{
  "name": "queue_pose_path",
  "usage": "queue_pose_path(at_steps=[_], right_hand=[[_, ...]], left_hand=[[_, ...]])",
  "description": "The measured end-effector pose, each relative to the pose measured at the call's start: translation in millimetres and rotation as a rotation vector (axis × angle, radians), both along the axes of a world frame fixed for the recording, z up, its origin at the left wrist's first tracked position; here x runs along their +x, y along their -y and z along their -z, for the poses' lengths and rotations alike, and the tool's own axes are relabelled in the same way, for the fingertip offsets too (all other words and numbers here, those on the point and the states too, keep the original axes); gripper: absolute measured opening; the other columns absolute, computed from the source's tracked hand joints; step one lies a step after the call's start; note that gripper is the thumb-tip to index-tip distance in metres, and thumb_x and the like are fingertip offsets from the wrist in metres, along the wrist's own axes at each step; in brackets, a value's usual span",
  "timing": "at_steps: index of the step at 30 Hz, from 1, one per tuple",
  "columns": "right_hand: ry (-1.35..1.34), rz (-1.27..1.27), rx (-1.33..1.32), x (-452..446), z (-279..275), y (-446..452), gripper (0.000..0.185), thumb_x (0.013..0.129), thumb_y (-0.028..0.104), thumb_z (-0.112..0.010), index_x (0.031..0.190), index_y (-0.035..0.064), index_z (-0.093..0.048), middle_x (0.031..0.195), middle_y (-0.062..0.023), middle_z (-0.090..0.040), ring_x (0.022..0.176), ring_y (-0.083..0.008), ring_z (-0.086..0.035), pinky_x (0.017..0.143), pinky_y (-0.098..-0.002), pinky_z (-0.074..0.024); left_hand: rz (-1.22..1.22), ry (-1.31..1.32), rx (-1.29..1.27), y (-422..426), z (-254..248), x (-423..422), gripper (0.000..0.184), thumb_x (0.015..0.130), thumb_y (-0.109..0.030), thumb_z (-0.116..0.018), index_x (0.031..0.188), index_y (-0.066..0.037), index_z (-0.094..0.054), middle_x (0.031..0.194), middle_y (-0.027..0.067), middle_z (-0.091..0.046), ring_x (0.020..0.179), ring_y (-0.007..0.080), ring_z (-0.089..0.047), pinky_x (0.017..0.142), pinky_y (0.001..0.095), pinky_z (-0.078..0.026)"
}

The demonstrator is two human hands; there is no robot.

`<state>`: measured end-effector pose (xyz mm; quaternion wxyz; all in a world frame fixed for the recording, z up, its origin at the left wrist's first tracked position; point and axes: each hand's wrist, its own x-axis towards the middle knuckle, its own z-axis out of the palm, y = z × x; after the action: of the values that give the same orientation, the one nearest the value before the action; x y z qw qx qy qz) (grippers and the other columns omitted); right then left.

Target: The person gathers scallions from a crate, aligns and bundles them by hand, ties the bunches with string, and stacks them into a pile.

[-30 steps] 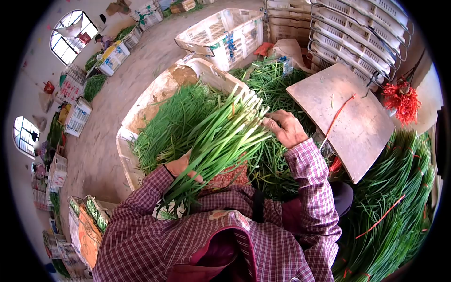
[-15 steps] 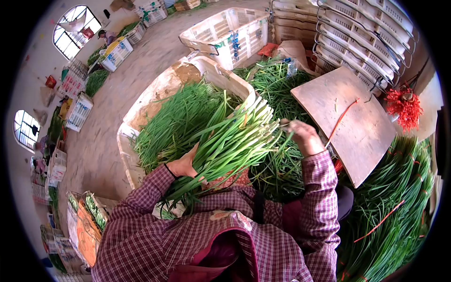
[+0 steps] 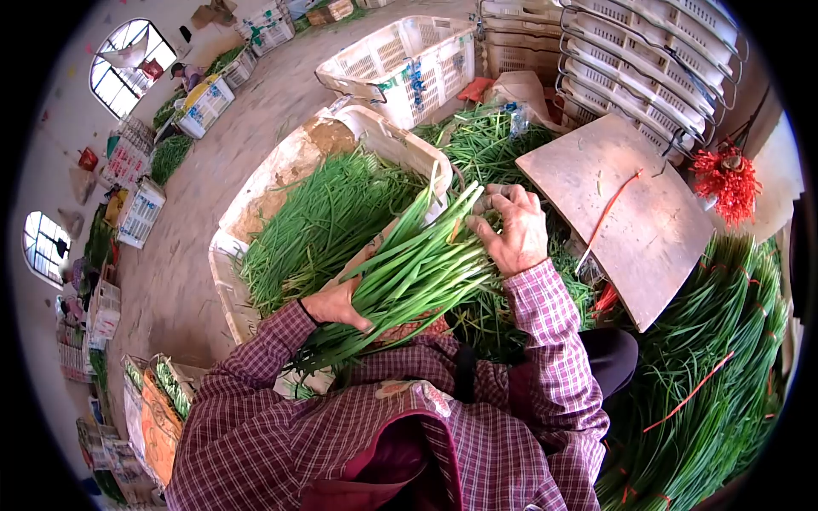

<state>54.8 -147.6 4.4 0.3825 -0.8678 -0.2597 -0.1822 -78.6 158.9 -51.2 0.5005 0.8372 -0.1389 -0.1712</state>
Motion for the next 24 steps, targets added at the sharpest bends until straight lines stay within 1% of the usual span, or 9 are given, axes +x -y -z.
queue_pose_path(at_steps=[3, 6, 8, 10, 11, 14, 18, 22, 24], right_hand=[[-0.090, 0.018, -0.034, -2.9, 6.7, -5.1, 0.026, 0.072, 0.023, -0.071, 0.093, 0.0090, -0.065, 0.105, -0.0100, -0.058, 0.099, -0.0298, -0.051, 0.085, -0.0421, -0.0407], [-0.031, 0.067, 0.008, -1.3, 8.0, -0.8, 0.019, 0.075, 0.021, -0.066, 0.090, 0.0084, -0.062, 0.092, -0.0118, -0.060, 0.089, -0.0292, -0.056, 0.083, -0.0439, -0.0422], [0.118, 0.179, 0.137, 18.9, 11.7, 11.2, 0.007, 0.084, 0.019, -0.059, 0.082, 0.0134, -0.058, 0.071, -0.0052, -0.063, 0.063, -0.0251, -0.060, 0.067, -0.0404, -0.0495], [0.163, 0.305, 0.155, 35.6, 5.0, 45.2, 0.008, 0.090, 0.021, -0.057, 0.084, 0.0150, -0.059, 0.068, -0.0047, -0.066, 0.055, -0.0208, -0.064, 0.048, -0.0338, -0.0501], [0.234, 0.380, 0.171, 51.9, 13.1, 63.6, 0.006, 0.089, 0.019, -0.059, 0.084, 0.0150, -0.059, 0.067, -0.0034, -0.067, 0.053, -0.0200, -0.064, 0.050, -0.0324, -0.0514], [0.148, 0.577, -0.273, 45.8, -2.9, 95.4, 0.015, 0.084, 0.021, -0.064, 0.099, 0.0188, -0.063, 0.086, -0.0053, -0.066, 0.073, -0.0205, -0.065, 0.058, -0.0312, -0.0538], [0.260, 0.089, -0.128, 3.8, -29.4, 52.2, 0.032, 0.076, 0.032, -0.070, 0.106, 0.0220, -0.062, 0.095, 0.0005, -0.061, 0.095, -0.0215, -0.058, 0.083, -0.0372, -0.0478], [0.422, -0.195, -0.176, -6.2, -13.1, 6.7, 0.024, 0.070, 0.023, -0.070, 0.092, 0.0176, -0.063, 0.096, -0.0011, -0.060, 0.101, -0.0237, -0.055, 0.088, -0.0396, -0.0445], [0.466, -0.164, -0.162, -0.2, -3.4, -0.1, 0.014, 0.074, 0.020, -0.067, 0.086, 0.0155, -0.061, 0.080, -0.0013, -0.059, 0.086, -0.0216, -0.058, 0.079, -0.0374, -0.0480]], left_hand=[[-0.010, -0.227, -0.039, 11.4, -15.7, 0.4, 0.091, 0.060, -0.011, -0.084, 0.135, -0.001, -0.034, 0.126, 0.0090, -0.050, 0.114, 0.0187, -0.047, 0.102, 0.0337, -0.036], [0.036, -0.283, 0.063, 20.9, -27.9, 2.8, 0.091, 0.061, -0.012, -0.083, 0.136, -0.001, -0.033, 0.125, 0.0093, -0.051, 0.114, 0.0187, -0.048, 0.101, 0.0336, -0.037], [0.028, -0.269, 0.047, 16.2, -21.7, 1.2, 0.091, 0.061, -0.013, -0.083, 0.136, -0.001, -0.033, 0.125, 0.0099, -0.051, 0.113, 0.0188, -0.048, 0.101, 0.0336, -0.037], [0.016, -0.252, 0.032, 7.9, -12.5, -0.8, 0.091, 0.061, -0.013, -0.083, 0.136, -0.001, -0.033, 0.125, 0.0104, -0.051, 0.113, 0.0189, -0.049, 0.100, 0.0336, -0.038], [0.010, -0.251, 0.051, 2.0, -7.1, -2.6, 0.091, 0.061, -0.013, -0.083, 0.136, 0.000, -0.032, 0.126, 0.0110, -0.051, 0.113, 0.0192, -0.049, 0.100, 0.0336, -0.038], [-0.011, -0.244, 0.080, -2.3, -1.3, -5.1, 0.092, 0.061, -0.013, -0.084, 0.136, 0.001, -0.032, 0.126, 0.0119, -0.051, 0.112, 0.0199, -0.049, 0.100, 0.0334, -0.038], [0.021, -0.102, 0.112, 8.6, -10.8, -1.9, 0.092, 0.060, -0.013, -0.084, 0.135, 0.001, -0.032, 0.122, 0.0119, -0.054, 0.109, 0.0211, -0.052, 0.099, 0.0323, -0.039], [0.011, -0.148, 0.080, 15.4, -18.9, 0.0, 0.093, 0.060, -0.013, -0.084, 0.136, 0.001, -0.031, 0.120, 0.0113, -0.055, 0.107, 0.0206, -0.053, 0.098, 0.0316, -0.039], [0.038, -0.385, 0.113, 17.5, -26.5, 1.8, 0.094, 0.060, -0.012, -0.084, 0.136, 0.001, -0.030, 0.120, 0.0108, -0.055, 0.107, 0.0200, -0.052, 0.097, 0.0315, -0.040]])
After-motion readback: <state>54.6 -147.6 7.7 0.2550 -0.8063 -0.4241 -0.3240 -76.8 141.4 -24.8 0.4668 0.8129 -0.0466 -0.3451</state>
